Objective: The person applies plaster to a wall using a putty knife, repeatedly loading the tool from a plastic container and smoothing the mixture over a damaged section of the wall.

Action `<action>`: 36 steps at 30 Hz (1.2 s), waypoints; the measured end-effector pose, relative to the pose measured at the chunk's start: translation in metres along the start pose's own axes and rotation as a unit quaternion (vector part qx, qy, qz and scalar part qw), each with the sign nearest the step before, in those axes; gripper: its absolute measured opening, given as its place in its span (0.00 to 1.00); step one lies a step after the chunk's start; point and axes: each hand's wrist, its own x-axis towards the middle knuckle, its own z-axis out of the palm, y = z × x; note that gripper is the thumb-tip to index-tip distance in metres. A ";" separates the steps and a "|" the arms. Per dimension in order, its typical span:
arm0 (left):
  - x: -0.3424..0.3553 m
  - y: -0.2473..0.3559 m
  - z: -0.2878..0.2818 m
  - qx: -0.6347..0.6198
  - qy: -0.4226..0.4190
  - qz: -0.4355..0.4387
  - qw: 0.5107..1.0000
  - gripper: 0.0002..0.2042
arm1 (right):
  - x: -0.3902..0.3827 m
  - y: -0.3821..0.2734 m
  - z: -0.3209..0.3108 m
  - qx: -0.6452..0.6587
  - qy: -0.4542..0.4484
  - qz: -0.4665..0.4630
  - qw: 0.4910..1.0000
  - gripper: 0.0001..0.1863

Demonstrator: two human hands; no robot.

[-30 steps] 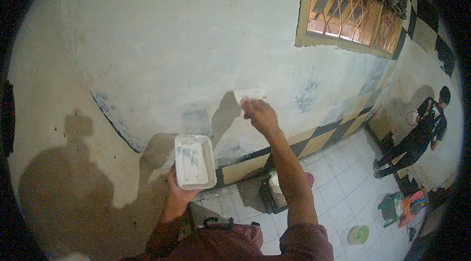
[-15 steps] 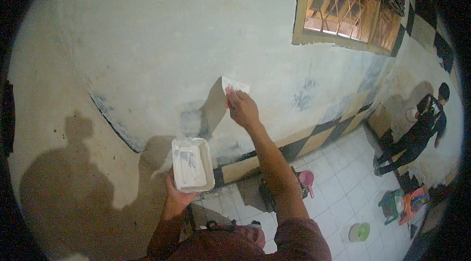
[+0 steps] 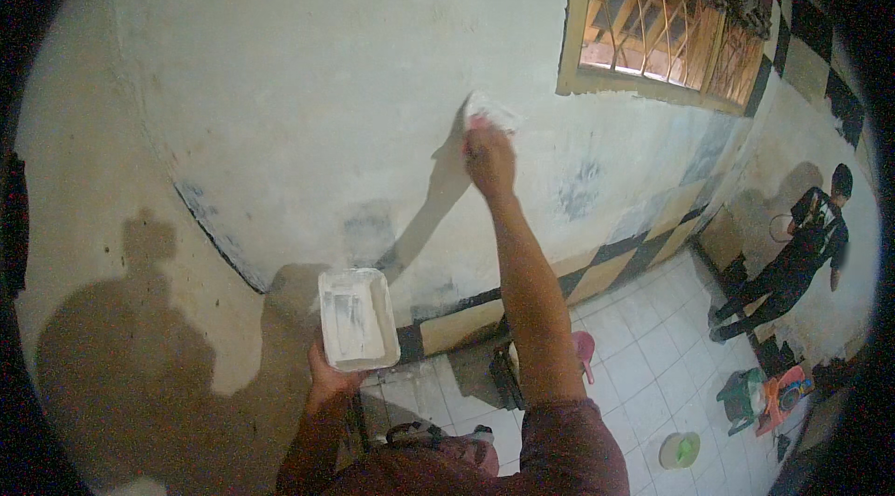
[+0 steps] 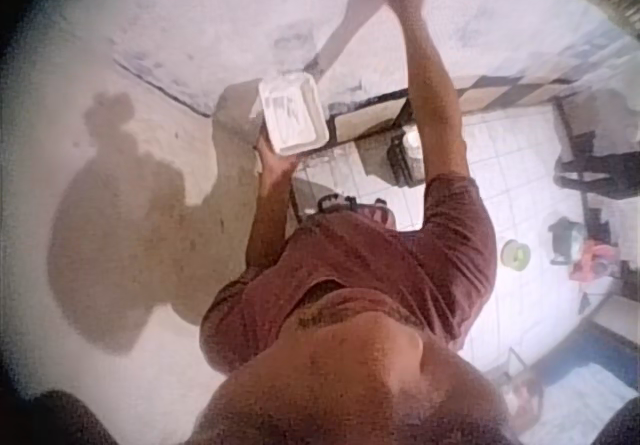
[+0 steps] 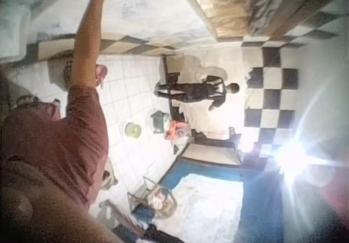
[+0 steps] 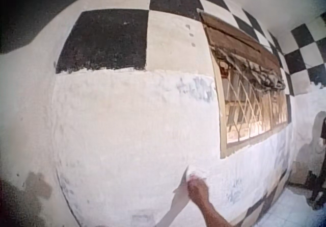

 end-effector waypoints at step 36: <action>-0.019 -0.001 -0.018 -0.039 -0.069 -0.032 0.996 0.24 | -0.108 -0.091 -0.006 0.188 -0.083 0.033 0.978 0.20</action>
